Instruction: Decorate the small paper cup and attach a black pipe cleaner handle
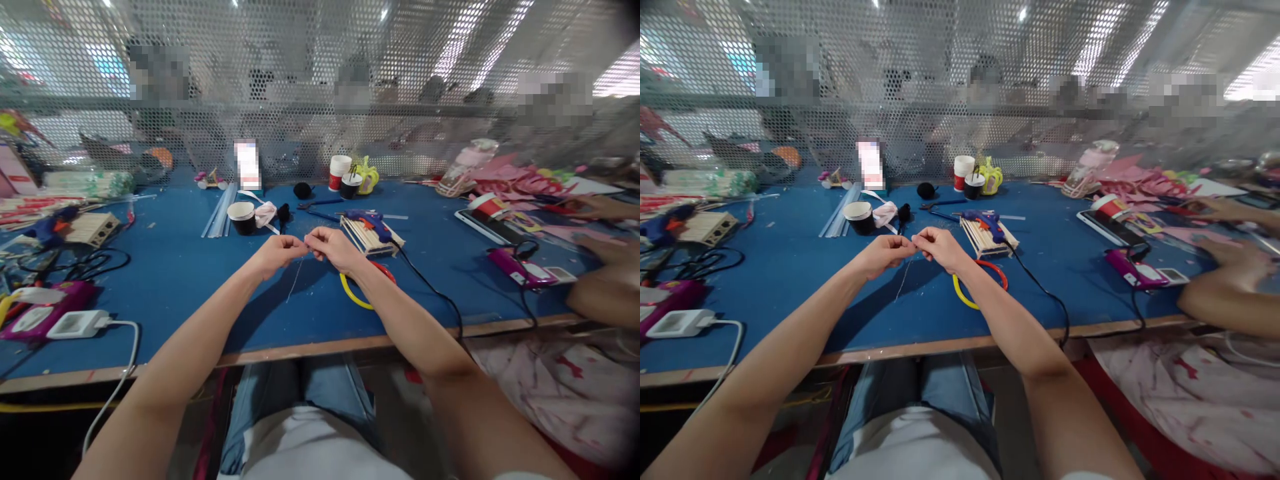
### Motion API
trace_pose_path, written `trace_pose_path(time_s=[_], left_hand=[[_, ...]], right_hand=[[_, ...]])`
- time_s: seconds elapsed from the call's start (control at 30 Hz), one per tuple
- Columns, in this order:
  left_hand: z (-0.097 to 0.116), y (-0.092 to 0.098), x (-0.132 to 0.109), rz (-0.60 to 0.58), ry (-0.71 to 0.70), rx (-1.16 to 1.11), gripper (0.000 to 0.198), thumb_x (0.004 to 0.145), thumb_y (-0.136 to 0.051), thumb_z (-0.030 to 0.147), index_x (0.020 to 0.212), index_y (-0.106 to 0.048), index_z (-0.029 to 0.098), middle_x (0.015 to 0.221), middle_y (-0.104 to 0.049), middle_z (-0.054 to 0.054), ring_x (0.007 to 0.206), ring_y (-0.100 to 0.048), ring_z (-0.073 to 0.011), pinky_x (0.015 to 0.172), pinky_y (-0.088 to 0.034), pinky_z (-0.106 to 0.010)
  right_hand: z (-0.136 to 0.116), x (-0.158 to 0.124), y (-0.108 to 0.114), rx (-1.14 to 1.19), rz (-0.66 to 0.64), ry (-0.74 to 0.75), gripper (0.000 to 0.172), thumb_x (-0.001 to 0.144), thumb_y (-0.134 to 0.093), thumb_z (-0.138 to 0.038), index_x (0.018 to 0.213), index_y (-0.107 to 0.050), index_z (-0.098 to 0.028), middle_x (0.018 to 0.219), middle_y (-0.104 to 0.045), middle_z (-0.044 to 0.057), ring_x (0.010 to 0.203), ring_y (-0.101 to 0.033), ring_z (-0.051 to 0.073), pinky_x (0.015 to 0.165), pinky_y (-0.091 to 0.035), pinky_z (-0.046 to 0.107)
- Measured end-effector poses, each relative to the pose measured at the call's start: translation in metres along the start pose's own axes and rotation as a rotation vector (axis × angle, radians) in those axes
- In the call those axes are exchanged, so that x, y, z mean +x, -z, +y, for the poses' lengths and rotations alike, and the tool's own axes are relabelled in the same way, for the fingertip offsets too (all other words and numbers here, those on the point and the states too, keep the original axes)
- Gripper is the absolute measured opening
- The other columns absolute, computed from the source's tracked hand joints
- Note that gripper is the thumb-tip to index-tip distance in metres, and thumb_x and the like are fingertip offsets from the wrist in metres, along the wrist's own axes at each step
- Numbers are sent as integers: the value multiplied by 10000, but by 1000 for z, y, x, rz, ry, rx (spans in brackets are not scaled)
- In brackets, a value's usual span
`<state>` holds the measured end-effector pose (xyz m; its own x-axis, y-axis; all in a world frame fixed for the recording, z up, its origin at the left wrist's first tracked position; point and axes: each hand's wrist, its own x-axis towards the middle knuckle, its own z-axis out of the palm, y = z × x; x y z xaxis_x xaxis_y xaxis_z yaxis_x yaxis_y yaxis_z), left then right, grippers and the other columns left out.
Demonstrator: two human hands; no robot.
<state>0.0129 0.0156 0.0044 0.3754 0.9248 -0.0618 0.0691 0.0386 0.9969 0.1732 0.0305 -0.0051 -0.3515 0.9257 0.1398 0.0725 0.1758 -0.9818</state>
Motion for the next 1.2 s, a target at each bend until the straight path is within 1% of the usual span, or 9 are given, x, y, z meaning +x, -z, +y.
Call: trace_pose_path(time_s=[0.17, 0.3, 0.47, 0.6, 0.77, 0.87, 1.0, 1.1, 1.2], left_hand=[[-2, 7, 1, -40, -83, 222, 221, 650, -617, 337, 690, -575, 123, 520, -415, 49, 448, -286, -36, 438, -187, -199], [-5, 7, 2, 28, -203, 411, 198, 668, -574, 323, 668, -583, 125, 537, -462, 31, 489, -338, -62, 474, -233, -205], [-6, 3, 2, 139, -260, 594, 192, 672, -556, 324, 628, -578, 138, 459, -400, 45, 454, -284, -66, 464, -192, -215], [-6, 0, 3, 132, -223, 456, 214, 662, -571, 343, 624, -568, 132, 507, -442, 32, 477, -316, -68, 473, -215, -214], [-7, -1, 4, 91, -142, 315, 230, 627, -621, 343, 623, -551, 124, 502, -410, 49, 474, -305, -53, 467, -203, -207], [-7, -2, 3, 119, -136, 273, 226, 613, -640, 330, 609, -548, 125, 492, -413, 53, 454, -294, -42, 453, -191, -206], [-3, -1, 2, 87, -46, 114, 220, 600, -657, 320, 631, -559, 125, 501, -451, 44, 400, -264, -21, 414, -157, -210], [0, 0, 0, 23, 22, 2, 268, 572, -693, 336, 613, -528, 129, 446, -362, 70, 376, -218, -10, 401, -118, -209], [0, 1, 0, 12, 14, 35, 297, 563, -699, 358, 601, -513, 130, 446, -333, 79, 386, -217, -10, 401, -123, -202]], right_hand=[[-1, -2, -1, -67, -7, -26, 311, 718, -597, -443, 662, -493, -156, 471, -437, -54, 426, -390, 52, 417, -324, 189], [-1, -3, 0, -176, -2, 5, 328, 732, -569, -473, 661, -478, -167, 464, -437, -52, 416, -389, 59, 415, -303, 194], [-1, -3, 1, -407, 72, 86, 368, 729, -532, -516, 626, -473, -168, 474, -434, -49, 435, -375, 70, 433, -275, 206], [-2, -1, 1, -486, 101, 130, 368, 740, -518, -507, 612, -478, -164, 506, -437, -41, 487, -374, 77, 479, -284, 216], [-1, -1, 1, -542, 143, 180, 375, 720, -551, -499, 583, -467, -160, 534, -434, -34, 522, -371, 80, 511, -294, 223], [-1, -2, 0, -415, 109, 122, 377, 723, -545, -516, 611, -461, -166, 531, -432, -38, 501, -394, 79, 482, -311, 217], [-1, -2, -1, -75, -39, 63, 339, 755, -517, -510, 784, -496, -172, 610, -496, -28, 514, -466, 79, 461, -370, 204], [0, -2, -1, -42, -71, 54, 317, 731, -573, -475, 739, -493, -169, 571, -492, -34, 500, -457, 71, 464, -377, 197], [1, -2, -1, -93, -39, 58, 329, 729, -577, -477, 679, -462, -172, 513, -460, -49, 465, -423, 64, 454, -360, 195]])
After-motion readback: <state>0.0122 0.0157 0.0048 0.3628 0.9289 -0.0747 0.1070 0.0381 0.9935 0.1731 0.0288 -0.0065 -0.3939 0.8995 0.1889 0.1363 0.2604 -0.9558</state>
